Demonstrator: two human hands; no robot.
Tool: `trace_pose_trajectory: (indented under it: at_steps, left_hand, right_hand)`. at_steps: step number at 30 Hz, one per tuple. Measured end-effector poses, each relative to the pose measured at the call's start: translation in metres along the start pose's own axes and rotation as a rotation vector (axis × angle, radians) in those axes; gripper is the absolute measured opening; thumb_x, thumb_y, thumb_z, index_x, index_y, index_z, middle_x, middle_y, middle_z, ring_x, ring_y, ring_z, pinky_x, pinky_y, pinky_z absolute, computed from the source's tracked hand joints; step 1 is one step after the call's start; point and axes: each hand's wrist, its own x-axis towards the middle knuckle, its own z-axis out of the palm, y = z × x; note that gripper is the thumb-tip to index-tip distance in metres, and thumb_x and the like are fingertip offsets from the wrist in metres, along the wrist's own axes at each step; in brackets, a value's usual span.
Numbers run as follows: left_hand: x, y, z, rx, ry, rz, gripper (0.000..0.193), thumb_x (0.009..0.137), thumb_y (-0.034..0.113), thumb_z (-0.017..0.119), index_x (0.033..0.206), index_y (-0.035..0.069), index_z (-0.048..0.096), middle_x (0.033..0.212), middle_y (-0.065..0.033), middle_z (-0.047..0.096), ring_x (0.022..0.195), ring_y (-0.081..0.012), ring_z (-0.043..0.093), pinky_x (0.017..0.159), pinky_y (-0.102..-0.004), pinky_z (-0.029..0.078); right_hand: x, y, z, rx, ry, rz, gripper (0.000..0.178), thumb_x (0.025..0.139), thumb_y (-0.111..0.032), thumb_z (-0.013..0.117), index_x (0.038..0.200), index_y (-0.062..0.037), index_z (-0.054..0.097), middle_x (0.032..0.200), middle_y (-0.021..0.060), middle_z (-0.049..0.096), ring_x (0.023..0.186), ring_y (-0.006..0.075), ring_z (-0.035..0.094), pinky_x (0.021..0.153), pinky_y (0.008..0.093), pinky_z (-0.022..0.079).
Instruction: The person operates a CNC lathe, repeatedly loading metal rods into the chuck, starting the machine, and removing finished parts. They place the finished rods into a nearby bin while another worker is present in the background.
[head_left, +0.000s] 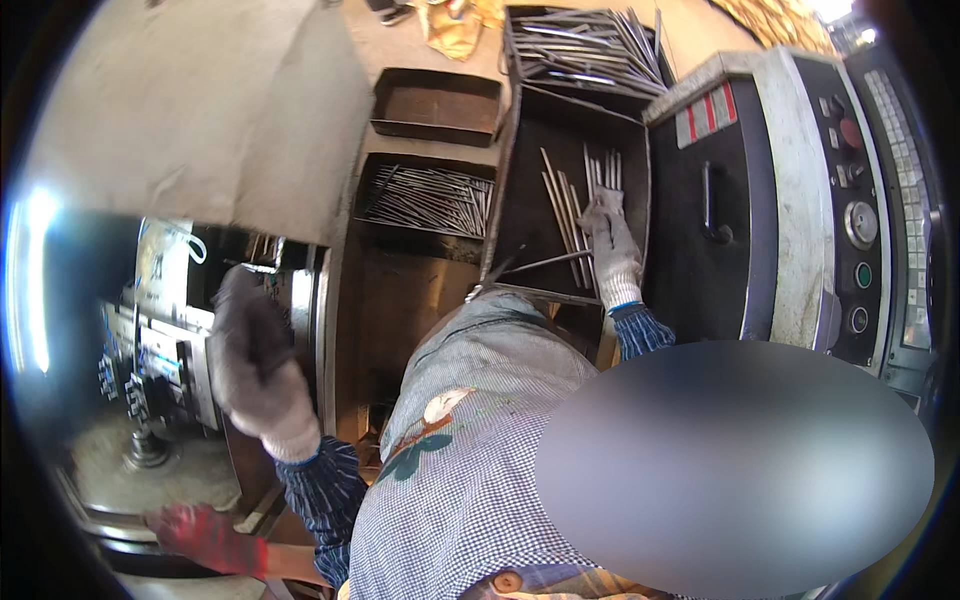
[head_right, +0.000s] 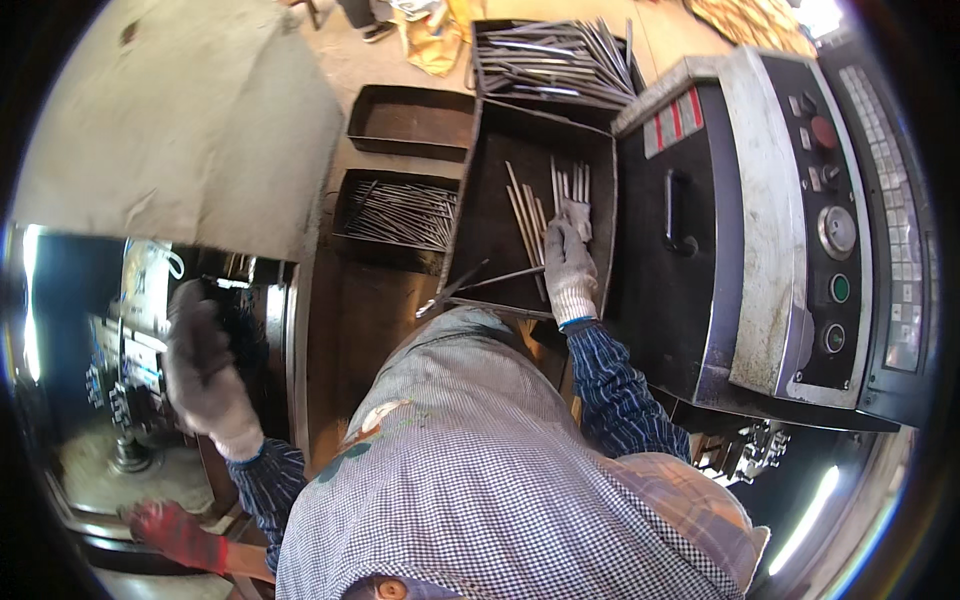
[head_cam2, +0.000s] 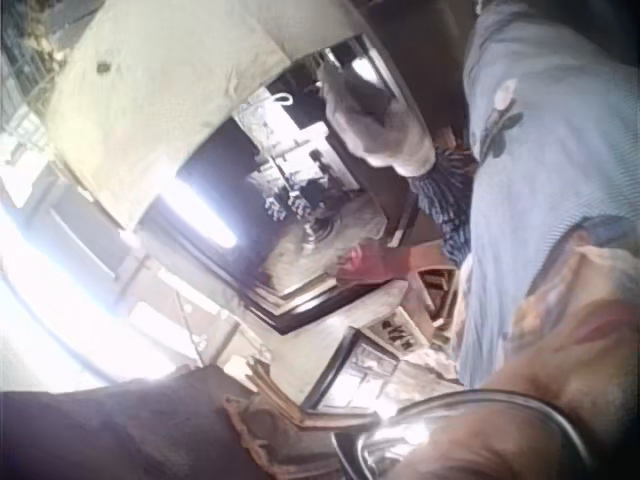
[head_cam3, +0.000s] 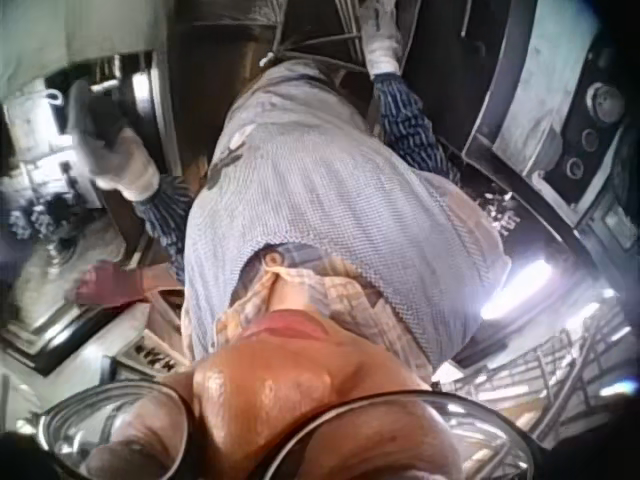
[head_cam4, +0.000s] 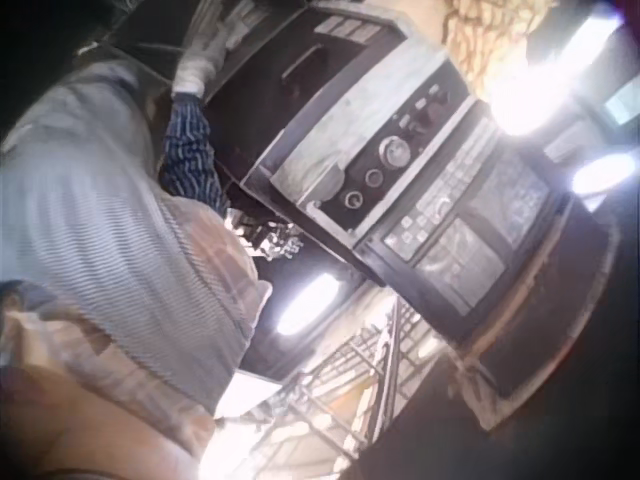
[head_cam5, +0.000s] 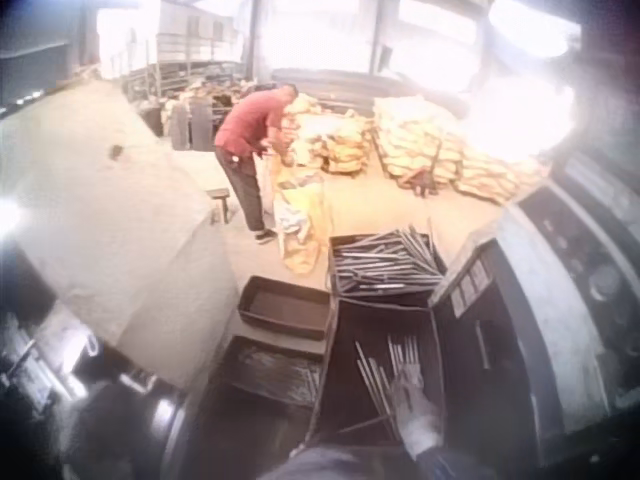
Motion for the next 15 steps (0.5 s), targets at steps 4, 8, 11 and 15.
trace_pose_trajectory:
  at_steps: [4,8,11,15]
  left_hand:
    - [0.001,-0.008,0.086,0.119,-0.730,-0.400,0.048,0.086,-0.011,0.063,0.131,0.006,0.064,0.122,-0.0155,0.069,0.107,-0.0231,0.070,0.092,-0.0309,0.056]
    - [-0.010,-0.005,0.167,0.460,-1.218,-0.276,0.050,0.086,0.001,0.061,0.135,0.010,0.060,0.127,-0.0144,0.067,0.119,-0.0317,0.065,0.102,-0.0379,0.051]
    - [-0.024,-0.023,0.200,0.691,-1.514,-0.209,0.058,0.084,0.017,0.062,0.142,0.016,0.054,0.126,-0.0159,0.068,0.116,-0.0332,0.065,0.098,-0.0427,0.052]
    - [-0.031,-0.011,0.228,0.843,-1.782,-0.235,0.072,0.086,0.023,0.063,0.153,0.026,0.039,0.124,-0.0157,0.069,0.113,-0.0332,0.067,0.093,-0.0460,0.054]
  right_hand:
    - [0.010,0.059,-0.008,-0.084,-0.080,0.179,0.037,0.104,-0.041,0.052,0.121,-0.0121,0.066,0.113,0.0214,0.070,0.105,0.0438,0.066,0.087,0.0483,0.054]
    - [-0.011,0.113,0.004,-0.415,-0.285,0.271,0.042,0.105,-0.045,0.043,0.127,-0.0149,0.064,0.117,0.0201,0.070,0.105,0.0419,0.067,0.091,0.0479,0.053]
    - [-0.017,0.106,0.004,-0.475,-0.345,0.227,0.040,0.103,-0.046,0.044,0.127,-0.0200,0.064,0.115,0.0157,0.072,0.101,0.0407,0.069,0.088,0.0510,0.054]
    - [-0.016,0.101,0.004,-0.436,-0.344,0.291,0.038,0.102,-0.044,0.047,0.128,-0.0217,0.063,0.116,0.0140,0.072,0.102,0.0400,0.069,0.087,0.0503,0.055]
